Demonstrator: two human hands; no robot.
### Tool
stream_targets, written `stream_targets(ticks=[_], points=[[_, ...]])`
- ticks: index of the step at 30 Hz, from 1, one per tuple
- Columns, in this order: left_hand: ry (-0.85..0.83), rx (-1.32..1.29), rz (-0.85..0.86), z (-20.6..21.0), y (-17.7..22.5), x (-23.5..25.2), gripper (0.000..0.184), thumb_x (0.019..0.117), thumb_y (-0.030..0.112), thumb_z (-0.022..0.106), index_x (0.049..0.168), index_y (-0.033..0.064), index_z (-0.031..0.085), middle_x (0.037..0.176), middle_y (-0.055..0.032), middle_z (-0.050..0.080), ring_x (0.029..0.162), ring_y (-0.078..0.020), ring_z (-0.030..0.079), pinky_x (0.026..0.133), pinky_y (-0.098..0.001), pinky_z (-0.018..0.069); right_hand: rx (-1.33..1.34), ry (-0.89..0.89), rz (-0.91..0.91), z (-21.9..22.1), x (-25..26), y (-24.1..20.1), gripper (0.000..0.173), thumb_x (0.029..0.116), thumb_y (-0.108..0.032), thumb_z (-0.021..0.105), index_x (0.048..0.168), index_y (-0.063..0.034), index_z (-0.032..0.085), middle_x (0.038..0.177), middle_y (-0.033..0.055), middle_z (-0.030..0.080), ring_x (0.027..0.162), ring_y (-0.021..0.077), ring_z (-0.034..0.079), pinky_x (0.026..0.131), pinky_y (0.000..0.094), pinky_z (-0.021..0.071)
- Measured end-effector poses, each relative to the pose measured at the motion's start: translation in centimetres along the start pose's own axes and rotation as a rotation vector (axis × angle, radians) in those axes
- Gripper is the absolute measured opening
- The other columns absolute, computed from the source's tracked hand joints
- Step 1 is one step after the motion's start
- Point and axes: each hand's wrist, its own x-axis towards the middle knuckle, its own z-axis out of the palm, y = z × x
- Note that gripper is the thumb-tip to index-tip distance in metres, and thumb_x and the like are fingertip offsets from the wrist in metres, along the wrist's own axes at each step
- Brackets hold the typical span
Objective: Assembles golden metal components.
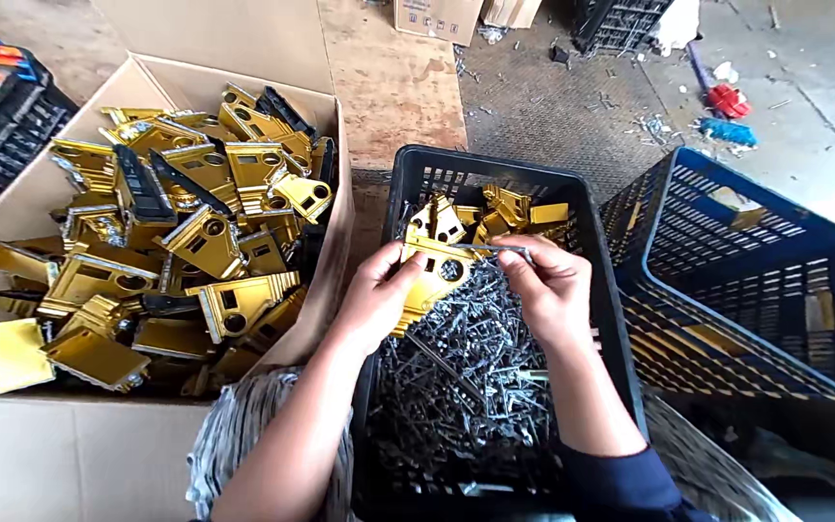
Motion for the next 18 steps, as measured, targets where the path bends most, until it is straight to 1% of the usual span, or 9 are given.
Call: stream_targets(ticks=[3,8,10,12,13,15,16,17,18], points=[[-0.081,-0.033,-0.013,0.3,-0.2,-0.1,0.023,0.1073,0.025,0.053,0.117,0.0094,0.066,0.102,-0.0033,0.069,0.090,-0.0118,0.067,0.079,-0.0319,0.0580,-0.082,-0.069,-0.072,0.7,0.0,0.6,0.020,0.0968,-0.006,0.063,0.112,-0.0019,0.075,0.093,0.0021,0.071,0.068,0.0001,0.058,0.059,0.0158,0.0492],[0.025,0.119,0.001,0.8,-0.6,0.1,0.037,0.1080,0.042,0.047,0.113,0.0129,0.069,0.096,-0.0010,0.068,0.084,-0.0090,0.063,0.073,-0.0301,0.0526,-0.340,-0.054,-0.255,1.9,-0.5,0.9,0.021,0.0965,-0.016,0.065,0.108,-0.0059,0.079,0.078,0.0044,0.064,0.068,0.0060,0.056,0.061,0.0204,0.0471],[0.066,0.102,0.046,0.6,-0.7,0.2,0.035,0.1077,0.039,0.049,0.109,0.0119,0.071,0.091,-0.0006,0.068,0.082,-0.0092,0.064,0.073,-0.0306,0.0535,-0.334,-0.110,-0.212,1.9,-0.9,0.7,0.029,0.0990,-0.022,0.061,0.118,-0.0075,0.077,0.080,0.0014,0.057,0.067,0.0038,0.049,0.059,0.0182,0.0419],[0.099,0.043,0.071,0.5,-0.6,0.2,0.032,0.1072,0.035,0.051,0.106,0.0106,0.072,0.091,0.0004,0.068,0.083,-0.0078,0.064,0.075,-0.0295,0.0535,-0.237,-0.182,-0.082,1.6,-1.3,0.9,0.038,0.1025,-0.021,0.053,0.134,-0.0074,0.069,0.093,0.0009,0.057,0.077,0.0037,0.050,0.065,0.0180,0.0428],[0.100,0.011,0.069,0.5,-0.4,0.2,0.032,0.1073,0.034,0.051,0.106,0.0101,0.072,0.092,0.0005,0.069,0.084,-0.0073,0.064,0.075,-0.0290,0.0537,-0.154,-0.178,-0.023,1.6,-1.6,1.2,0.038,0.1025,-0.018,0.050,0.134,-0.0082,0.069,0.102,0.0018,0.060,0.086,0.0043,0.053,0.071,0.0179,0.0458],[0.034,-0.089,0.022,0.5,0.1,0.0,0.031,0.1083,0.032,0.048,0.106,0.0122,0.072,0.094,0.0015,0.070,0.085,-0.0065,0.066,0.075,-0.0279,0.0559,0.097,-0.189,0.073,1.6,-1.9,1.8,0.038,0.1018,-0.022,0.053,0.133,-0.0076,0.069,0.136,0.0080,0.056,0.119,0.0115,0.055,0.092,0.0248,0.0525],[-0.046,-0.155,-0.001,0.4,0.3,-0.1,0.032,0.1089,0.032,0.045,0.107,0.0133,0.071,0.094,0.0013,0.071,0.085,-0.0067,0.067,0.075,-0.0276,0.0581,0.261,-0.228,0.114,1.5,-2.0,2.0,0.047,0.1000,-0.033,0.059,0.140,-0.0077,0.064,0.153,0.0092,0.046,0.133,0.0159,0.051,0.100,0.0318,0.0537],[-0.148,-0.223,-0.017,0.1,0.5,-0.2,0.034,0.1092,0.033,0.043,0.108,0.0136,0.071,0.096,0.0002,0.072,0.085,-0.0079,0.069,0.075,-0.0282,0.0593,0.429,-0.281,0.145,1.5,-2.0,2.1,0.069,0.0943,-0.046,0.068,0.150,-0.0091,0.053,0.162,0.0070,0.037,0.138,0.0174,0.049,0.103,0.0366,0.0541],[-0.250,-0.283,-0.026,0.1,0.5,-0.3,0.035,0.1086,0.034,0.042,0.109,0.0141,0.071,0.096,-0.0005,0.073,0.086,-0.0084,0.070,0.076,-0.0280,0.0604,0.586,-0.336,0.165,1.6,-1.9,2.0,0.093,0.0862,-0.054,0.076,0.159,-0.0112,0.037,0.164,0.0043,0.036,0.139,0.0177,0.049,0.105,0.0391,0.0525]])
